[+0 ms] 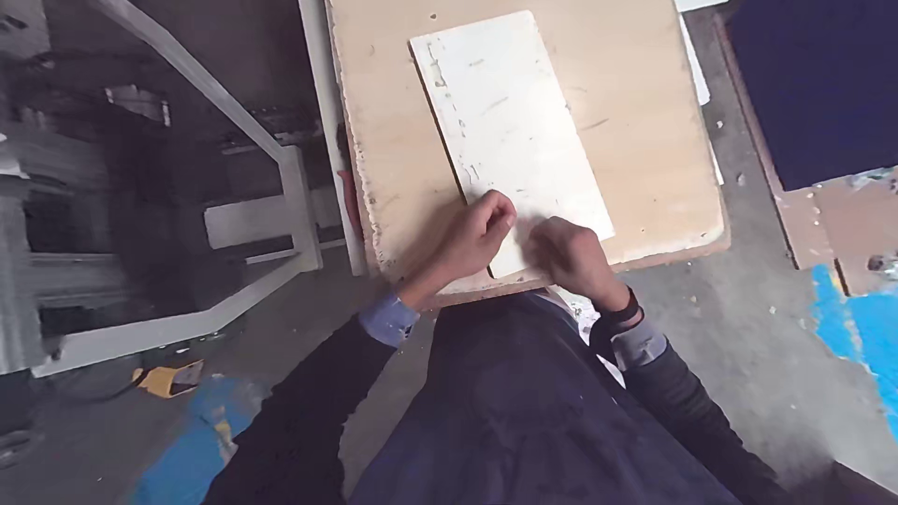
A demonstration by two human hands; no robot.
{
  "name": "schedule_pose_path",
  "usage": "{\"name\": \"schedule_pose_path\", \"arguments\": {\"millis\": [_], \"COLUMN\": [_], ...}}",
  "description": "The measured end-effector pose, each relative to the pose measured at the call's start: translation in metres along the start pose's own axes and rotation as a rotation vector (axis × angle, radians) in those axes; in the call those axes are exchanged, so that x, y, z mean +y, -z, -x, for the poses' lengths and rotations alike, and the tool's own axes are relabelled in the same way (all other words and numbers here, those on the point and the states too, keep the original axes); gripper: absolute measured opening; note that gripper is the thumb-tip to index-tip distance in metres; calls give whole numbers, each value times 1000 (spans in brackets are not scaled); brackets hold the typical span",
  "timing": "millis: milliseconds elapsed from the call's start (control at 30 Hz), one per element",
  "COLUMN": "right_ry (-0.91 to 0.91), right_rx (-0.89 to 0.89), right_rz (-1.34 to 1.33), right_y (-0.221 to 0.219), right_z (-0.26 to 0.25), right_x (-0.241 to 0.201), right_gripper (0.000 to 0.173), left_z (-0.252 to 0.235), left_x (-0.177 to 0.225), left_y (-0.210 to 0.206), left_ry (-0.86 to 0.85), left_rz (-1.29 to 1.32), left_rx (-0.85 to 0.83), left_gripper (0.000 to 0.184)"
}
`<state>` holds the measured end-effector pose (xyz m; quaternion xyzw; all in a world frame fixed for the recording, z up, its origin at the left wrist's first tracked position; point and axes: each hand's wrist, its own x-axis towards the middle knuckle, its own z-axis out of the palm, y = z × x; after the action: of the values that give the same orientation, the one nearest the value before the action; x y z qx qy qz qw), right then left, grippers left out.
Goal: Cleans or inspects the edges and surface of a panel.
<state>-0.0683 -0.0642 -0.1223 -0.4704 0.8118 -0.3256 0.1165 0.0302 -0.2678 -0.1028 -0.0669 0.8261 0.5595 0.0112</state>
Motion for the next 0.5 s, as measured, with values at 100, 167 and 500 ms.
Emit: {"name": "schedule_pose_path", "arguments": {"millis": [100,167,500], "right_ry": [-53,-84,-190], "right_rx": [-37,-49,-54], "right_rz": [-178,-271,-508], "right_y": [8,12,18], "right_z": [-3,-4,-4], "right_x": [6,7,4], "right_gripper": [16,13,10], "left_z": [-15,-17,-31], "left_x": [-12,-16,4], "left_y": [4,4,-7], "left_ry": [83,49,-294], "left_rz": [176,116,-566], "left_rx": [-56,-92,-198], "left_gripper": [18,21,25]}}
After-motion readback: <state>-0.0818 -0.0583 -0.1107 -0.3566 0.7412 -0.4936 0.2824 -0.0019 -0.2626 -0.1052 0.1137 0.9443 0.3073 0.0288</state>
